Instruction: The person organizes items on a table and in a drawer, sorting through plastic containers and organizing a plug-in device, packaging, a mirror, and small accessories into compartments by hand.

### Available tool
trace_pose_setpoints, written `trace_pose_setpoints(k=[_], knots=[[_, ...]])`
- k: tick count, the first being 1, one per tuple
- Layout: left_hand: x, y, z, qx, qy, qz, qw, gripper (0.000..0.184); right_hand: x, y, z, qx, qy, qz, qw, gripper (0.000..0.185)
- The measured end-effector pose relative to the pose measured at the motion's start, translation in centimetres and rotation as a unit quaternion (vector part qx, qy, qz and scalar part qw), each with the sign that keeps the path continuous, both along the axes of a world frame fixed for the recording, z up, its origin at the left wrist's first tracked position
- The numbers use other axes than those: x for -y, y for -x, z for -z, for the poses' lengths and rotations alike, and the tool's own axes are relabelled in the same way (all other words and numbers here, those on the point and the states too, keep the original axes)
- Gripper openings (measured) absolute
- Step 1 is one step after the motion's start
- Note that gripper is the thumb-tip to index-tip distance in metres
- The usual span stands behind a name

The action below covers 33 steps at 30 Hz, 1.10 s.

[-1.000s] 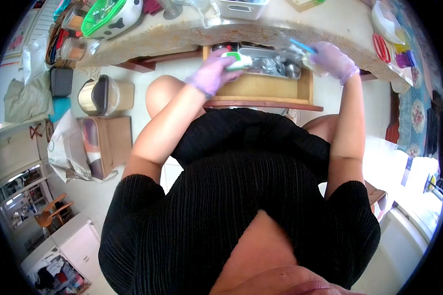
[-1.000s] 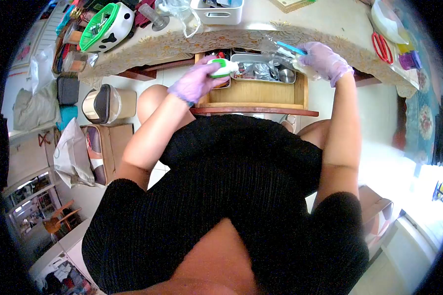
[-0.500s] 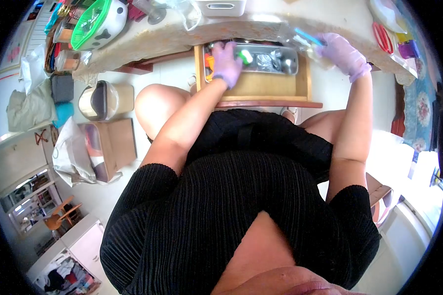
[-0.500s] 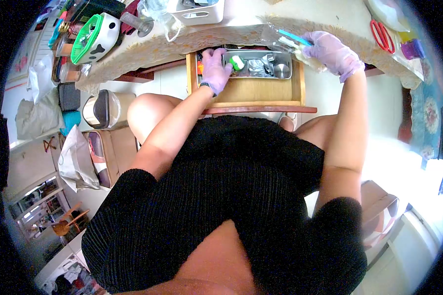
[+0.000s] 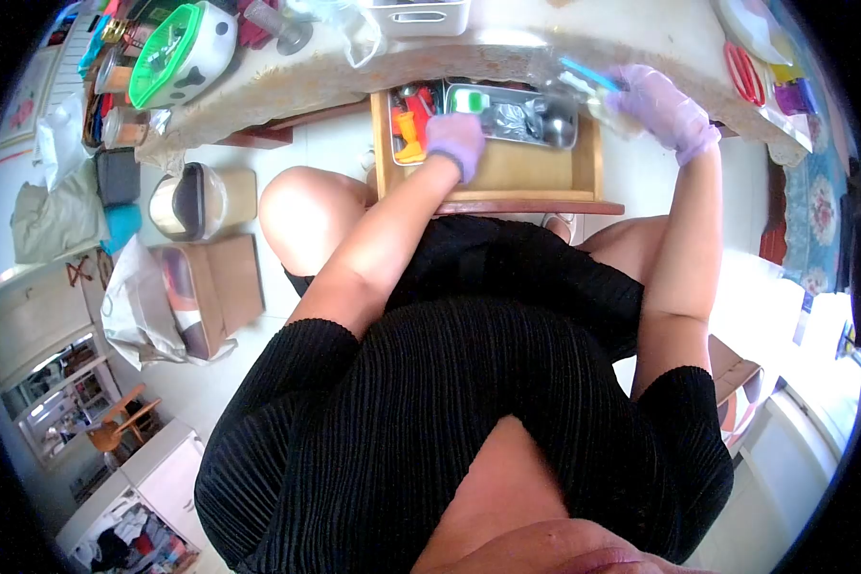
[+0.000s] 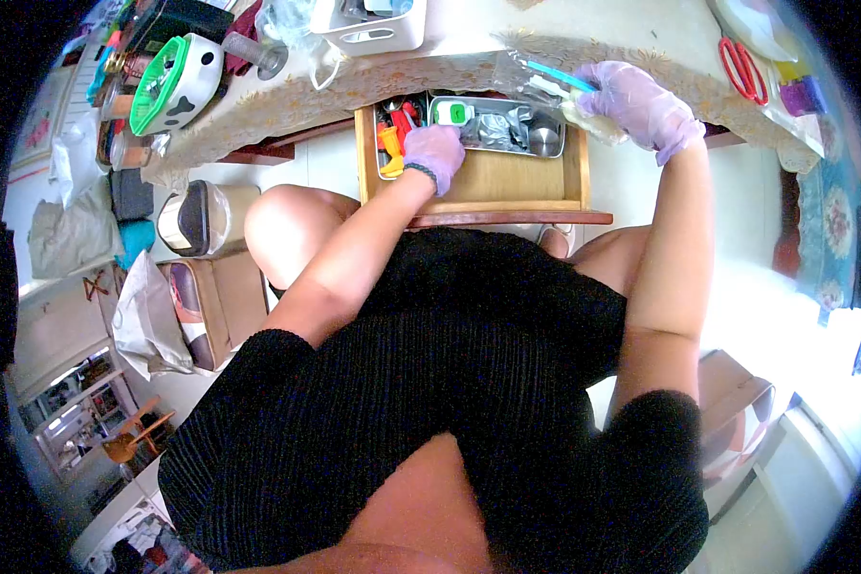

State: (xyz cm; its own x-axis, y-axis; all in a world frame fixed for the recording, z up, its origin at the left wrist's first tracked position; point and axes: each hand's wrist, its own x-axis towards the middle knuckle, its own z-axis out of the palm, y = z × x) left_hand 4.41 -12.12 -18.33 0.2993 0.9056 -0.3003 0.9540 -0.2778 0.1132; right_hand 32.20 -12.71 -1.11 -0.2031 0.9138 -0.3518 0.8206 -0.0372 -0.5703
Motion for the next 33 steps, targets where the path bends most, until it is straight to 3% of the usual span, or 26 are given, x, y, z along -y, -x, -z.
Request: trace_pose_setpoints(k=[3,5,7,10,14,16,19,22,24,27,29,31,33], knots=[[-0.6,-0.5,-1.3,-0.038,-0.008,0.071,0.997,0.022,0.1,-0.1,-0.4,-0.010,0.015,-0.002,1.000,0.037],[-1.7,-0.8,-0.4,-0.032,-0.210,0.217,0.953,0.019,0.0,-0.2,-0.4,0.018,-0.001,-0.017,1.000,0.037],[-2.0,-1.2,0.0,-0.033,-0.186,0.234,0.954,0.023,0.4,-0.9,0.4,0.004,-0.029,-0.020,0.999,0.037],[-2.6,-1.3,-0.2,-0.068,-0.183,0.206,0.959,0.044,0.1,-1.2,0.7,-0.023,-0.046,-0.025,0.998,0.037],[-2.3,-1.9,-0.3,-0.054,-0.147,0.156,0.975,0.044,0.3,-1.5,0.7,-0.015,-0.053,-0.038,0.998,0.037],[-2.7,-1.8,0.4,-0.036,-0.038,0.127,0.990,0.039,0.0,-1.1,0.3,-0.008,-0.025,-0.031,0.999,0.037],[-2.6,-1.6,1.8,-0.048,-0.130,0.127,0.982,0.030,0.0,-1.2,0.8,-0.010,-0.015,-0.020,1.000,0.036],[-1.7,-0.8,0.5,0.046,-0.131,0.033,0.990,0.020,-0.1,-1.4,0.9,-0.016,-0.012,-0.007,1.000,0.037],[-0.8,0.5,-1.3,0.120,-0.156,-0.025,0.980,0.015,-0.2,-1.5,1.2,-0.014,0.010,-0.002,1.000,0.037],[2.1,2.0,-7.0,0.188,-0.116,-0.084,0.972,0.014,-0.2,-1.6,1.5,0.026,-0.067,-0.031,0.997,0.040],[4.3,3.6,-10.4,0.258,-0.193,-0.032,0.946,0.011,-0.2,-0.9,0.1,0.021,0.005,-0.014,1.000,0.042],[5.0,4.9,-15.0,0.381,-0.273,-0.043,0.882,0.005,-0.1,-0.6,0.2,0.016,0.002,-0.005,1.000,0.041],[3.8,6.7,-20.3,0.375,-0.377,0.010,0.847,0.010,0.1,-0.6,0.6,0.012,0.002,0.003,1.000,0.041]])
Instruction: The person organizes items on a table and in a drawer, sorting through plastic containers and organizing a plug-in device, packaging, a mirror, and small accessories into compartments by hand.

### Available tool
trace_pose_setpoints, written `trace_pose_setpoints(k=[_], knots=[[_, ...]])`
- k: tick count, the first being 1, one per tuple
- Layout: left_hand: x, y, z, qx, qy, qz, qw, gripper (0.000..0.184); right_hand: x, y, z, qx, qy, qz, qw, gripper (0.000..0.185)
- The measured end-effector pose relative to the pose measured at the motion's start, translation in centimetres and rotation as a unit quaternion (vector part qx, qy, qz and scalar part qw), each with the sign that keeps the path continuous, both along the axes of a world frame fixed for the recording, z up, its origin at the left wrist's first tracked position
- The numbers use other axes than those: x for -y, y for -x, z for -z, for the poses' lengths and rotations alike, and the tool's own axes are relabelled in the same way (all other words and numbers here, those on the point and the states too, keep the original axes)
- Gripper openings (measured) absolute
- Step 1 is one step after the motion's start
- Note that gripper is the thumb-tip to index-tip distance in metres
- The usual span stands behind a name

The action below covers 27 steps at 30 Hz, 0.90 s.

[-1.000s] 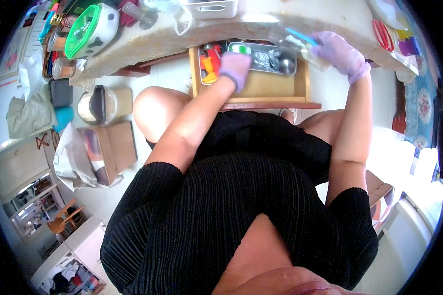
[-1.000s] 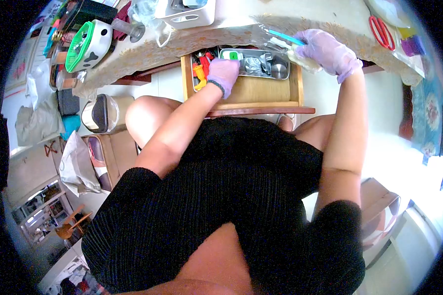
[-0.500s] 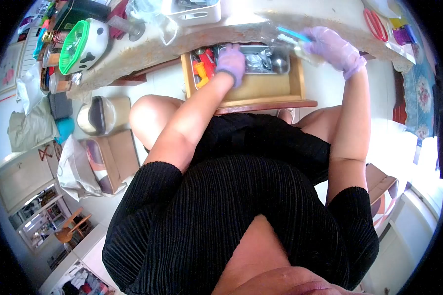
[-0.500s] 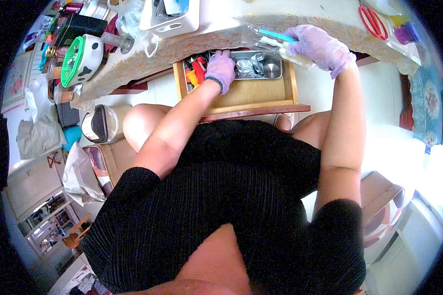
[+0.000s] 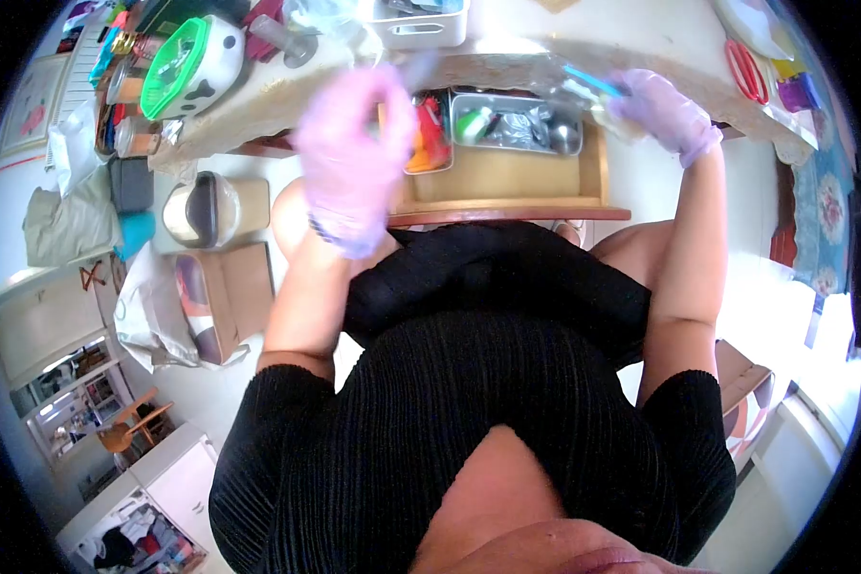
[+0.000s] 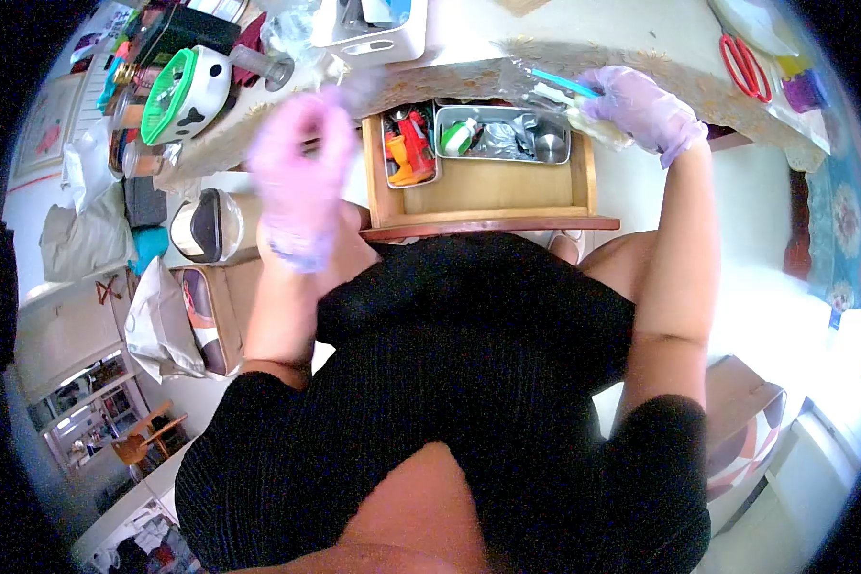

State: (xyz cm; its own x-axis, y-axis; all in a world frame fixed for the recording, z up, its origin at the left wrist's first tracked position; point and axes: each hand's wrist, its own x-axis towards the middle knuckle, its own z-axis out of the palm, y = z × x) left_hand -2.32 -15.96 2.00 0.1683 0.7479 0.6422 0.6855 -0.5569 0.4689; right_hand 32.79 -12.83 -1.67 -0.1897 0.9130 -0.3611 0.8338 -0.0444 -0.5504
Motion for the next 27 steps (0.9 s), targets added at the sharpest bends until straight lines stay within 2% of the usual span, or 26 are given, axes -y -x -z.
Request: trace_pose_setpoints(k=[2,4,5,6,8,9,10,12,13,15,16,18,19,20,21,22,23,24,25,26,27], knots=[[-2.3,0.8,-4.2,-0.061,-0.189,-0.023,0.980,0.008,-0.2,-0.2,0.6,-0.020,-0.017,-0.008,1.000,0.041],[-3.3,-0.4,-7.5,-0.098,-0.159,-0.097,0.978,0.011,-0.4,-0.2,0.5,-0.026,-0.005,-0.012,1.000,0.040],[-5.4,-0.6,-7.7,-0.078,-0.187,-0.067,0.977,0.016,-0.5,-0.1,0.4,-0.031,0.010,-0.014,0.999,0.038],[-7.0,-1.2,-7.6,-0.213,-0.171,-0.117,0.955,0.014,-0.2,0.2,0.2,-0.027,0.008,-0.017,0.999,0.038],[-7.8,-3.9,-9.3,-0.248,0.076,-0.164,0.952,0.016,0.2,0.8,-1.2,0.070,-0.049,-0.047,0.995,0.034],[-9.2,-2.7,-7.7,-0.210,0.061,-0.096,0.971,0.018,0.0,0.5,-1.0,0.073,-0.085,-0.079,0.991,0.033],[-10.8,-1.2,-5.2,-0.176,0.046,-0.024,0.983,0.028,0.1,0.0,-0.2,0.075,-0.117,-0.110,0.984,0.032],[-10.9,-0.4,-4.3,-0.030,0.086,0.014,0.996,0.040,-0.3,-0.8,0.3,0.074,-0.095,-0.105,0.987,0.032],[-10.6,0.1,-4.3,-0.012,0.093,0.005,0.996,0.042,-0.3,-0.8,-0.1,0.074,-0.105,-0.107,0.986,0.032],[-10.7,1.1,-3.3,0.016,0.070,0.001,0.997,0.041,-0.2,-0.9,-0.7,0.009,-0.022,-0.042,0.999,0.031],[-10.5,1.3,-3.2,0.044,0.055,0.001,0.998,0.039,-0.2,-0.6,-1.2,0.007,-0.023,-0.045,0.999,0.031],[-10.6,1.3,-3.3,0.023,0.029,0.004,0.999,0.034,-0.1,0.3,-2.0,0.035,0.032,-0.009,0.999,0.030],[-11.0,1.0,-3.7,-0.018,-0.030,0.069,0.997,0.032,-0.2,0.2,-1.5,0.033,0.039,-0.006,0.999,0.030],[-11.1,0.5,-3.7,-0.055,-0.080,0.136,0.986,0.031,-0.2,-0.2,-0.7,0.081,-0.022,-0.053,0.995,0.030],[-12.0,-0.2,-3.5,-0.172,-0.186,0.144,0.956,0.030,-0.2,-0.4,0.3,0.128,-0.077,-0.100,0.984,0.031],[-12.0,-1.0,-3.5,-0.282,-0.237,0.129,0.921,0.030,-1.0,-0.5,0.9,0.179,-0.047,-0.137,0.973,0.032],[-12.6,-1.4,-3.5,-0.322,-0.182,0.169,0.913,0.025,-0.5,-0.4,1.1,0.140,-0.066,-0.106,0.982,0.034],[-12.9,-1.8,-3.8,-0.360,-0.134,0.207,0.900,0.021,-1.3,-0.6,0.7,0.101,-0.059,-0.127,0.985,0.035],[-12.0,-2.2,-4.6,-0.304,0.015,0.166,0.938,0.025,-0.9,0.1,0.6,0.078,-0.005,-0.093,0.993,0.035],[-10.8,-2.4,-5.3,-0.302,0.016,0.170,0.938,0.025,-1.2,1.0,0.5,0.055,0.040,-0.058,0.996,0.034],[-9.1,-2.2,-6.0,-0.235,0.008,0.178,0.956,0.026,-1.3,1.7,0.9,0.056,0.044,-0.058,0.996,0.034]])
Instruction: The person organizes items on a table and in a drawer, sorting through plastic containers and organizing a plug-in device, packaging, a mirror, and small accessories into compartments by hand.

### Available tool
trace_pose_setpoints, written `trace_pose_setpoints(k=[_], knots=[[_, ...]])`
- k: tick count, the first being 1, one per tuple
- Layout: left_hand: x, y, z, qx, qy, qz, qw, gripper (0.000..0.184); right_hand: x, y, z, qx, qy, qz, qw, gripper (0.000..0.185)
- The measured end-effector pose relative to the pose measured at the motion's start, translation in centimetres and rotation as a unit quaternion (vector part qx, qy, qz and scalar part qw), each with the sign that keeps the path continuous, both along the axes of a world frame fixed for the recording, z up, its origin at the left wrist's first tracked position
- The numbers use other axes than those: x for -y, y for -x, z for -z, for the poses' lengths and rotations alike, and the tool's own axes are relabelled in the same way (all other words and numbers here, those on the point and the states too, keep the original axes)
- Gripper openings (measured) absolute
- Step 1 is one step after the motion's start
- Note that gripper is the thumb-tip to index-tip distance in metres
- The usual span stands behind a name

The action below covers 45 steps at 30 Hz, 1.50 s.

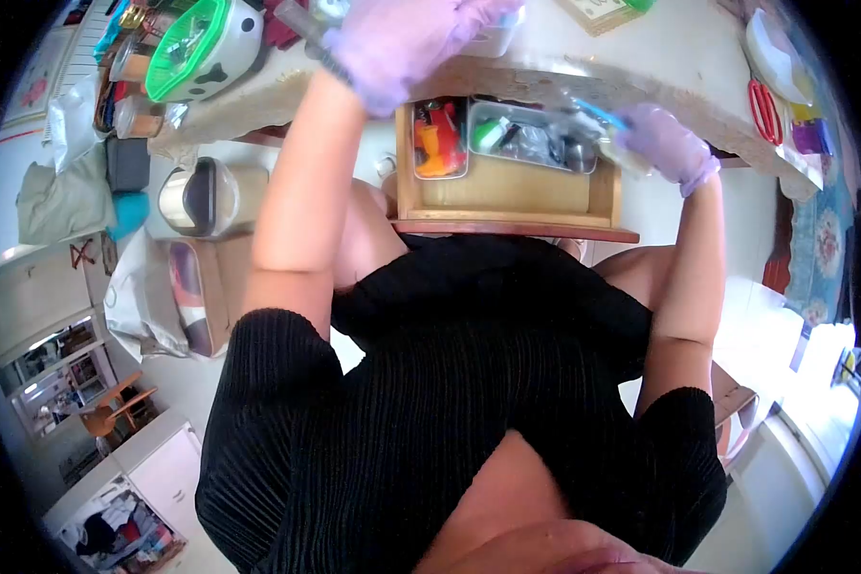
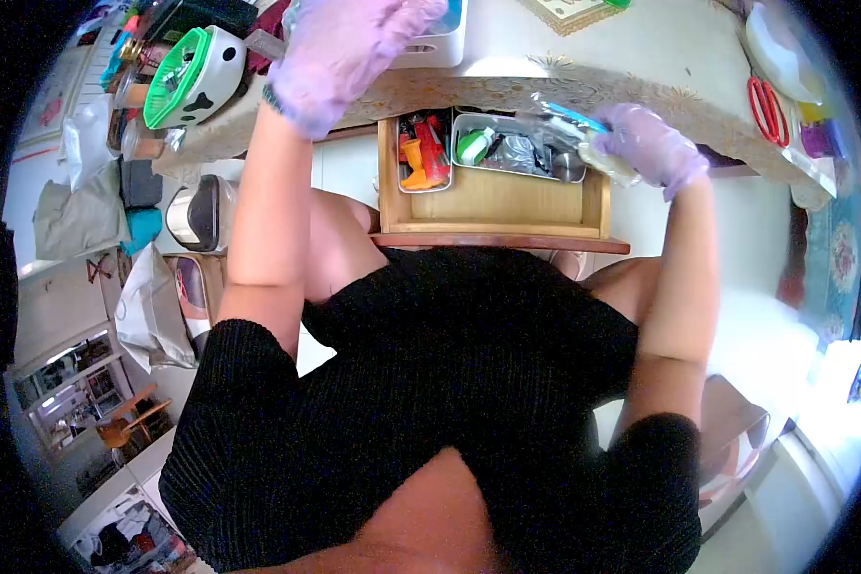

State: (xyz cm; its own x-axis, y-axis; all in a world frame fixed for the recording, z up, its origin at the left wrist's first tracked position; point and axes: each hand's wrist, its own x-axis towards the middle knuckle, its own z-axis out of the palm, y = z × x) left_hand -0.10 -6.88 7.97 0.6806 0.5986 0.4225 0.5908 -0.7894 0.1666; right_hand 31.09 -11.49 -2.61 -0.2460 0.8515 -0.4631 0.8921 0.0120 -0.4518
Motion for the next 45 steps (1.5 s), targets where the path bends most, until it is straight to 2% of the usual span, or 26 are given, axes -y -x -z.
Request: trace_pose_setpoints(k=[3,5,6,7,9,10,12,13,15,18,19,21,23,24,25,27,28,29,32,33,35,36,37,38,41,45], knots=[[0.8,1.9,1.6,0.085,-0.073,0.048,0.993,0.036,-0.5,2.0,1.7,-0.010,-0.014,-0.053,0.998,0.035],[3.6,2.7,2.6,0.227,0.033,0.033,0.973,0.028,-1.0,3.5,3.0,0.005,-0.062,-0.087,0.994,0.036],[5.7,2.6,3.2,0.248,0.146,-0.021,0.957,0.027,-1.2,4.6,2.8,0.014,-0.073,-0.087,0.993,0.035],[6.2,2.9,4.1,0.247,0.149,-0.022,0.957,0.027,-1.3,5.5,3.2,0.013,-0.071,-0.087,0.994,0.035],[6.9,3.5,6.1,0.125,0.395,-0.083,0.906,0.027,-1.7,6.9,4.5,-0.002,-0.146,-0.070,0.987,0.034],[6.8,3.8,7.9,0.126,0.399,-0.084,0.905,0.027,-2.1,7.6,5.4,0.034,-0.164,-0.077,0.983,0.036],[5.4,4.5,11.8,-0.068,0.409,-0.144,0.898,0.029,-2.6,7.0,8.9,0.048,-0.190,-0.127,0.972,0.038],[5.1,4.5,12.9,-0.067,0.411,-0.144,0.898,0.029,-2.7,6.8,9.9,0.063,-0.221,-0.173,0.958,0.041],[4.9,4.0,15.0,-0.128,0.375,-0.165,0.903,0.035,-2.7,6.9,10.1,0.098,-0.183,-0.166,0.964,0.042],[4.4,2.2,17.1,-0.140,0.401,-0.160,0.891,0.044,-3.6,6.9,11.3,0.107,-0.188,-0.182,0.959,0.037],[4.4,1.5,17.6,-0.149,0.408,-0.163,0.886,0.045,-3.8,7.3,11.5,0.130,-0.135,-0.176,0.966,0.035],[4.3,0.8,22.3,-0.101,0.389,-0.141,0.905,0.049,-3.8,7.2,11.7,0.153,-0.085,-0.169,0.970,0.034],[4.1,-0.4,24.1,-0.126,0.250,-0.057,0.958,0.052,-3.2,6.5,12.9,0.113,-0.054,-0.174,0.977,0.025],[4.4,-0.9,24.1,-0.164,0.272,-0.048,0.947,0.057,-2.6,6.4,14.2,0.115,-0.114,-0.154,0.975,0.021],[4.5,-1.3,25.1,-0.164,0.269,-0.044,0.948,0.057,-2.4,6.4,15.0,0.117,-0.116,-0.150,0.975,0.021],[5.1,-1.5,27.9,-0.133,0.194,-0.065,0.970,0.061,-2.5,6.9,16.2,0.227,-0.202,-0.176,0.936,0.020],[4.5,-1.9,26.1,-0.111,0.281,-0.069,0.951,0.065,-2.6,7.5,16.6,0.259,-0.215,-0.171,0.926,0.016],[4.5,-2.0,25.9,-0.112,0.279,-0.067,0.952,0.065,-2.5,7.7,16.8,0.260,-0.216,-0.169,0.926,0.016],[3.9,-2.4,26.6,-0.055,0.137,-0.070,0.987,0.069,-0.9,8.0,16.2,0.309,-0.236,-0.178,0.904,0.013],[3.2,-2.8,25.9,-0.145,0.265,-0.050,0.952,0.073,-1.2,8.2,15.3,0.343,-0.191,-0.191,0.900,0.014],[3.8,-3.1,27.7,-0.161,0.242,-0.061,0.955,0.078,-2.0,8.1,17.8,0.269,-0.302,-0.176,0.898,0.026],[3.8,-3.3,27.2,-0.164,0.271,-0.057,0.947,0.079,-0.8,8.9,14.4,0.235,-0.325,-0.185,0.897,0.026],[3.5,-3.5,27.4,-0.182,0.259,-0.056,0.947,0.079,-0.6,8.8,14.6,0.187,-0.355,-0.195,0.895,0.022],[3.4,-3.8,27.4,-0.201,0.255,-0.057,0.944,0.079,-0.4,9.1,14.3,0.193,-0.300,-0.187,0.915,0.020],[2.7,-4.6,27.1,-0.250,0.292,-0.054,0.922,0.078,-0.9,8.7,16.1,0.185,-0.248,-0.165,0.936,0.021],[2.1,-5.4,27.6,-0.224,0.325,-0.075,0.916,0.088,-1.8,8.4,18.2,0.209,-0.191,-0.159,0.946,0.017]])
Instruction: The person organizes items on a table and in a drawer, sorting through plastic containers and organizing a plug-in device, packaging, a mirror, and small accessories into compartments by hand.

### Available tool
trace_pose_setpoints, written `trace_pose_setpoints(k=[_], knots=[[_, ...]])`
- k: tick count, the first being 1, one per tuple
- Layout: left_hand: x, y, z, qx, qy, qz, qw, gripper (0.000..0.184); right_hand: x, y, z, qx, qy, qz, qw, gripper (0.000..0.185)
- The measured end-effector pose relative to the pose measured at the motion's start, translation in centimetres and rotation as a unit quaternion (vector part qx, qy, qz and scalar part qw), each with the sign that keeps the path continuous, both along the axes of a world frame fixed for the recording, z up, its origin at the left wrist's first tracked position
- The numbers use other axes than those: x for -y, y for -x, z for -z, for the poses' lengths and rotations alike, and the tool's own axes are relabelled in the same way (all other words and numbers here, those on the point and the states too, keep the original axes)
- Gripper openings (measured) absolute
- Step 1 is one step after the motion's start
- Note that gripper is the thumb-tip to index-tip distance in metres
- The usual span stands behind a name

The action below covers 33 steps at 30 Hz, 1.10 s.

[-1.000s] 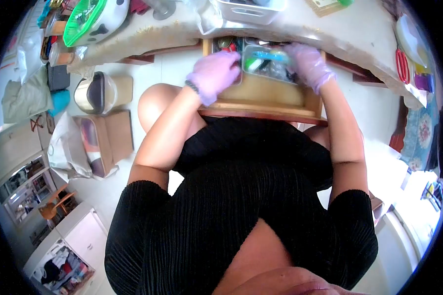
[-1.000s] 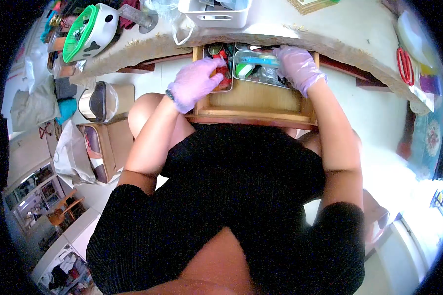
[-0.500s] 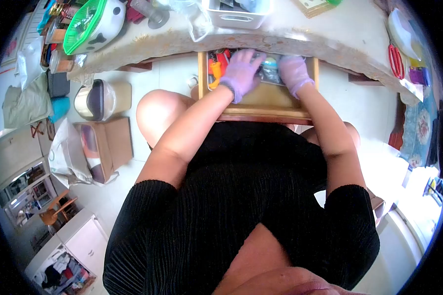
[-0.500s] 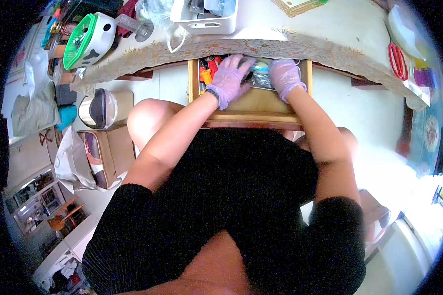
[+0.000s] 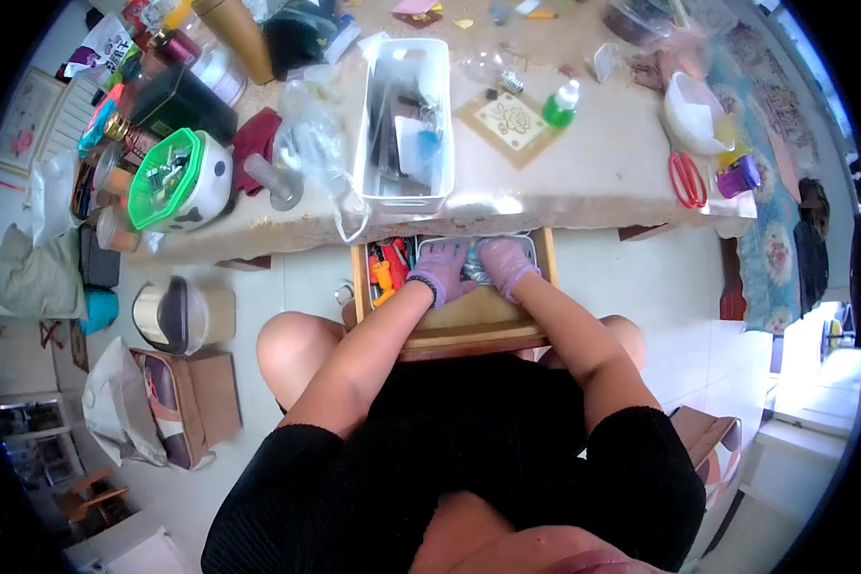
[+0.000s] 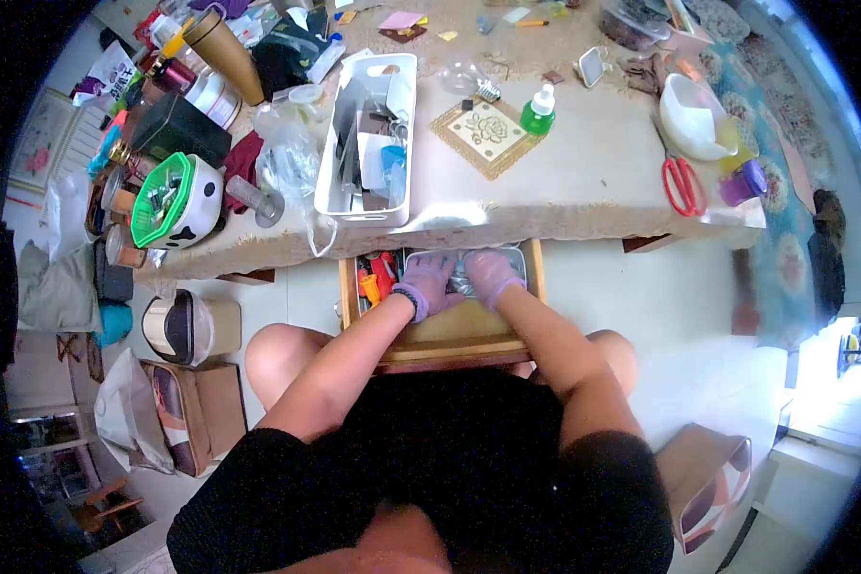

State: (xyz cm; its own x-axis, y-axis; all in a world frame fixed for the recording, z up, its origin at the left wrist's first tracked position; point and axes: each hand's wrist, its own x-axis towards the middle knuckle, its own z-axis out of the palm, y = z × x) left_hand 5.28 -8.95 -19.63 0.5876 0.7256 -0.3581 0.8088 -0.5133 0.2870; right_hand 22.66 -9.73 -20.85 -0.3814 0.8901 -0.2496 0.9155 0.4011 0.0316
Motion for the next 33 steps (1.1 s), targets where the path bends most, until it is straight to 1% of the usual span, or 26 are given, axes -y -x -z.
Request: trace_pose_setpoints(k=[4,6,7,8,9,10,12,14,15,16,17,18,19,21,22,23,24,25,26,27,28,29,30,31,32,33], knots=[[0.6,0.7,-1.3,0.049,-0.029,-0.007,0.998,0.091,-0.5,-0.2,-3.2,0.008,0.040,0.033,0.999,0.015],[1.7,0.6,-3.3,0.068,-0.039,-0.023,0.997,0.087,-0.3,-0.5,-5.4,-0.069,-0.015,0.018,0.997,0.015],[2.2,0.5,-3.7,0.060,-0.085,-0.002,0.995,0.084,-0.2,-0.8,-5.7,-0.071,-0.058,-0.016,0.996,0.015],[2.8,0.2,-5.5,0.052,-0.132,0.018,0.990,0.081,-0.1,-0.9,-6.7,-0.070,-0.057,-0.018,0.996,0.015],[2.9,-0.2,-7.5,0.015,-0.049,0.020,0.999,0.075,-0.2,-0.8,-7.8,-0.088,-0.042,-0.004,0.995,0.015],[3.3,0.0,-9.7,0.013,-0.050,0.005,0.999,0.075,-0.5,-0.2,-8.5,-0.107,-0.026,0.002,0.994,0.016],[4.0,0.9,-13.6,-0.043,0.057,0.115,0.991,0.072,-0.6,-0.2,-7.9,-0.156,-0.045,-0.027,0.986,0.015],[4.2,3.7,-18.5,0.053,0.077,0.172,0.981,0.069,0.1,0.5,-11.2,-0.148,0.045,0.044,0.987,0.021],[4.0,5.4,-20.1,0.118,0.072,0.194,0.971,0.069,1.0,0.5,-14.1,-0.174,0.083,0.042,0.980,0.027],[3.0,6.6,-23.0,0.176,0.094,0.187,0.962,0.065,2.1,0.5,-17.2,-0.172,0.085,0.041,0.980,0.027],[2.4,7.7,-25.2,0.246,0.126,0.132,0.952,0.052,3.2,0.5,-20.3,-0.199,0.123,0.041,0.971,0.026],[1.9,8.8,-26.3,0.388,0.180,0.065,0.901,0.043,3.9,0.5,-22.6,-0.226,0.159,0.040,0.960,0.024],[1.1,9.7,-25.3,0.541,0.174,0.015,0.822,0.037,4.2,0.2,-24.2,-0.226,0.160,0.042,0.960,0.024],[0.2,10.8,-24.1,0.660,0.087,-0.140,0.733,0.026,4.3,-0.4,-26.3,-0.346,0.073,0.039,0.934,0.023],[-0.7,11.0,-22.4,0.707,0.040,-0.208,0.675,0.023,3.8,-0.5,-27.1,-0.343,0.004,0.057,0.938,0.024],[-1.4,11.2,-22.2,0.711,0.045,-0.207,0.671,0.023,2.5,-0.3,-27.7,-0.378,-0.012,0.119,0.918,0.026],[-1.8,11.5,-21.9,0.712,0.037,-0.244,0.657,0.019,0.5,0.0,-27.7,-0.296,-0.140,0.112,0.938,0.033],[-1.8,12.0,-21.5,0.711,0.027,-0.280,0.645,0.015,-1.6,0.5,-28.4,-0.308,-0.155,0.112,0.932,0.043],[-1.6,12.6,-21.0,0.711,0.031,-0.281,0.644,0.015,-3.7,0.8,-28.3,-0.272,-0.222,0.011,0.936,0.047],[-1.6,12.9,-20.4,0.695,-0.010,-0.272,0.665,0.016,-5.7,0.8,-28.3,-0.227,-0.291,-0.088,0.925,0.051],[-2.6,12.3,-20.2,0.687,-0.050,-0.249,0.681,0.017,-7.9,0.8,-27.5,-0.193,-0.302,-0.123,0.926,0.051],[-2.4,12.2,-20.2,0.679,-0.043,-0.252,0.688,0.018,-9.0,1.1,-27.5,-0.177,-0.258,-0.158,0.937,0.042],[-2.7,12.0,-19.5,0.685,-0.017,-0.248,0.685,0.018,-9.5,1.6,-27.9,-0.162,-0.275,-0.212,0.924,0.031],[-2.7,11.6,-18.9,0.686,0.001,-0.245,0.685,0.018,-11.1,2.0,-26.5,-0.164,-0.201,-0.149,0.954,0.023],[-2.6,11.4,-18.7,0.685,0.017,-0.246,0.686,0.019,-10.9,2.5,-27.1,-0.160,-0.207,-0.141,0.955,0.023],[-2.6,11.2,-18.7,0.686,0.019,-0.239,0.687,0.019,-10.7,2.9,-27.7,-0.161,-0.137,-0.100,0.972,0.023]])
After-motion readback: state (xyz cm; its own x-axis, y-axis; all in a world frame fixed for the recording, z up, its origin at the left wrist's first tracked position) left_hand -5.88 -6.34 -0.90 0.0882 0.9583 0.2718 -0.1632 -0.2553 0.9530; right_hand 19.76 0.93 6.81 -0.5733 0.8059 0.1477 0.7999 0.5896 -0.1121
